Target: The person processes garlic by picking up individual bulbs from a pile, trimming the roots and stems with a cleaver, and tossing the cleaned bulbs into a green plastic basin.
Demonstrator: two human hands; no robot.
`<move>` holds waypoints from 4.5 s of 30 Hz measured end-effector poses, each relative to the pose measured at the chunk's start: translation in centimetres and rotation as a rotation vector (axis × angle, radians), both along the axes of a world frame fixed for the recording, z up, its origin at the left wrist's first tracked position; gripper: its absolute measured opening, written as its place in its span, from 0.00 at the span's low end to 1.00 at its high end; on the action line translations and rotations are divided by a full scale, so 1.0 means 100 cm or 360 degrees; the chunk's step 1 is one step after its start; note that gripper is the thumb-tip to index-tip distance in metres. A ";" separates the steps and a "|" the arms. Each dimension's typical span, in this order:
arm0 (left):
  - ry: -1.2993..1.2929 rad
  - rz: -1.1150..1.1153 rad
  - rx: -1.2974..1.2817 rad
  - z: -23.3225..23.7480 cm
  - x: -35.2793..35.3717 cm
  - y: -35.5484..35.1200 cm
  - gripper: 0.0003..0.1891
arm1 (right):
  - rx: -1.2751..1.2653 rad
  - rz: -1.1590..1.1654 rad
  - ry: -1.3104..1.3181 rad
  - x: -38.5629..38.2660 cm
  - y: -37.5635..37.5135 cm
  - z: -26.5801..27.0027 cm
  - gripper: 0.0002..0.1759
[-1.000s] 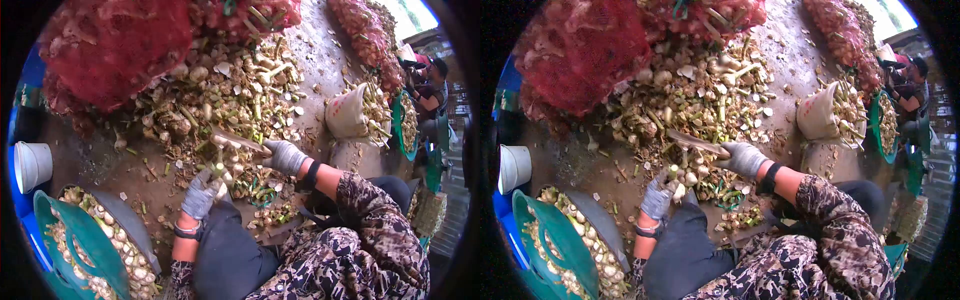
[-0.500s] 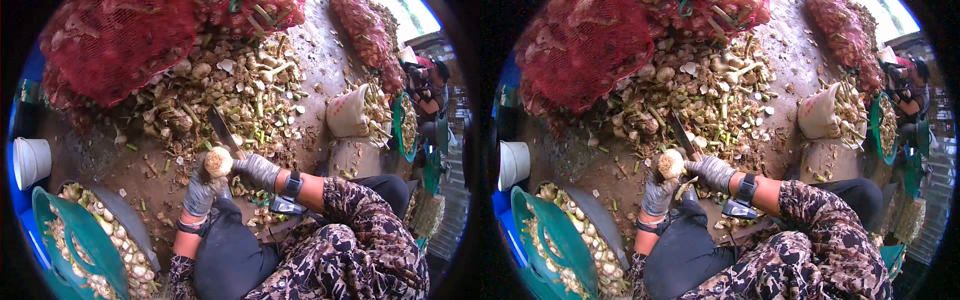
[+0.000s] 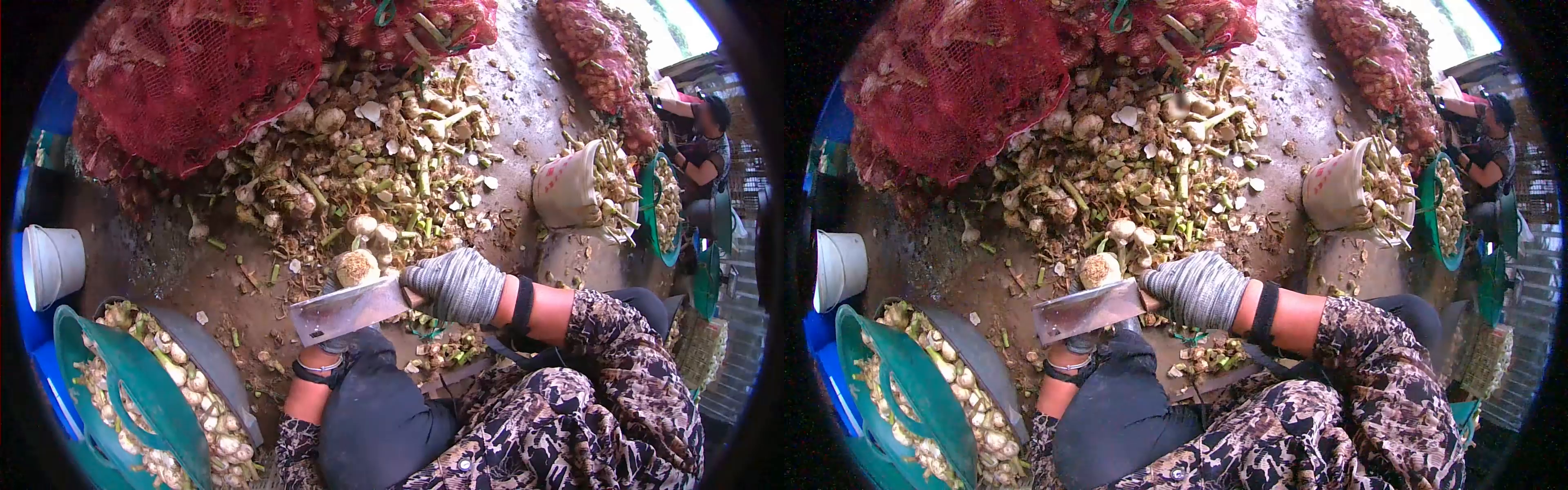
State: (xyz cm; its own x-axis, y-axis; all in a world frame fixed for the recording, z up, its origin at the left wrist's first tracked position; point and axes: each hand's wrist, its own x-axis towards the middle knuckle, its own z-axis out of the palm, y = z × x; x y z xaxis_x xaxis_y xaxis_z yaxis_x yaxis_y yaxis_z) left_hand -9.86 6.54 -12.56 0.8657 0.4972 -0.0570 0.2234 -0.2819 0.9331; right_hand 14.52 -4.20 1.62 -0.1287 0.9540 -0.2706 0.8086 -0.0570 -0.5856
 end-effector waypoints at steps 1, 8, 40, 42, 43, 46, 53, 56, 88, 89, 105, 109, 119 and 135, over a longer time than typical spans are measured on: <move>-0.0011 0.0019 -0.0016 0.008 0.004 0.000 0.21 | 0.0002 0.0000 0.0004 -0.001 -0.001 0.000 0.10; -0.0051 0.0039 0.0012 0.025 0.013 -0.004 0.19 | -0.0007 -0.0028 -0.0110 -0.004 -0.007 0.003 0.11; 0.1210 -0.0316 0.0904 -0.038 0.046 -0.021 0.30 | -0.0295 -0.0662 -0.0233 0.030 -0.038 -0.079 0.13; 0.1108 -0.0261 0.1289 -0.055 0.044 -0.019 0.29 | -0.0275 -0.0569 -0.0222 0.023 -0.038 -0.082 0.13; 0.1162 -0.0346 0.1144 -0.057 0.045 -0.012 0.30 | -0.0437 -0.0590 -0.0111 0.021 -0.034 -0.076 0.13; 0.1003 -0.0294 0.0791 -0.060 0.035 -0.002 0.29 | -0.0432 -0.0407 -0.0213 0.012 -0.031 -0.067 0.10; -0.0116 0.0246 -0.0590 0.031 0.037 -0.001 0.27 | -0.0138 -0.0145 -0.0028 -0.006 -0.021 -0.050 0.12; -0.0200 0.0316 -0.0618 0.026 0.035 -0.004 0.28 | -0.0020 -0.0138 -0.0037 -0.010 -0.018 -0.043 0.14; -0.0512 0.0355 0.0166 0.073 0.062 0.000 0.37 | -0.0272 -0.0887 0.1490 -0.028 0.027 -0.044 0.30; -0.0626 0.0396 -0.0042 0.072 0.060 -0.001 0.38 | -0.0075 -0.0784 0.1165 -0.029 0.029 -0.042 0.30; 0.0067 0.0302 -0.0959 0.065 0.037 0.001 0.11 | -0.0436 -0.0487 0.0035 0.032 -0.004 -0.050 0.21; -0.0167 0.0336 -0.0877 0.069 0.042 -0.005 0.12 | -0.0262 -0.0906 0.0590 0.031 -0.025 -0.065 0.31; -0.0483 0.0305 -0.0462 0.059 0.042 0.004 0.38 | -0.0705 -0.1419 0.1912 -0.004 0.026 -0.030 0.20; -0.0095 0.0107 -0.1326 0.015 0.017 0.001 0.29 | -0.0112 0.0091 -0.0192 0.007 0.007 0.005 0.18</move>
